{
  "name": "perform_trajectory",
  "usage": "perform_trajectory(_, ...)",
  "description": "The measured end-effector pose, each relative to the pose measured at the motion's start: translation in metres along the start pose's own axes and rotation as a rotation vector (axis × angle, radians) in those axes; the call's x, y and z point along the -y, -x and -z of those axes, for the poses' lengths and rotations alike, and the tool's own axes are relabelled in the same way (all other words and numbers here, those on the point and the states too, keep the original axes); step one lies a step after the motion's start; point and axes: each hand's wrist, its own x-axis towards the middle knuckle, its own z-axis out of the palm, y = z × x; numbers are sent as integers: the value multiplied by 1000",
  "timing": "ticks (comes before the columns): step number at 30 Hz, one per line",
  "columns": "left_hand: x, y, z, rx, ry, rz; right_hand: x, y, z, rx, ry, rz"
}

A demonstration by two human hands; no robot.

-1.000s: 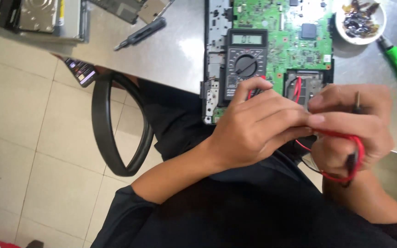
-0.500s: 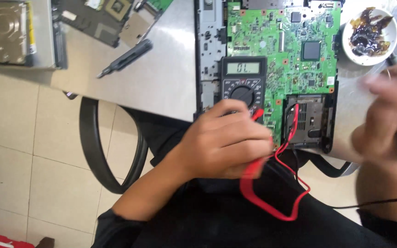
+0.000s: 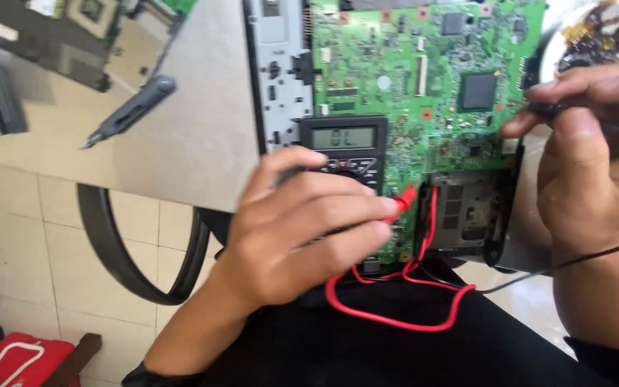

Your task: Testing a laptop motherboard using a digital multimeter to diagnose electronic faults.

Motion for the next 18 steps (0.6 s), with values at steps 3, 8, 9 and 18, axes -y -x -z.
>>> perform_trajectory(3, 1, -8, 0, -7, -57, -34, 9, -9, -1, 68, 107, 126)
perform_trajectory(8, -14, -16, -18, 45, -132, 25, 29, -11, -1, 192, 109, 35)
perform_trajectory(9, -18, -16, -23, 44, -164, 20, 32, -13, 0, 245, 100, -3)
perform_trajectory(18, -24, -15, -48, 9, -294, 65, 3, 3, 19, 268, 172, 97)
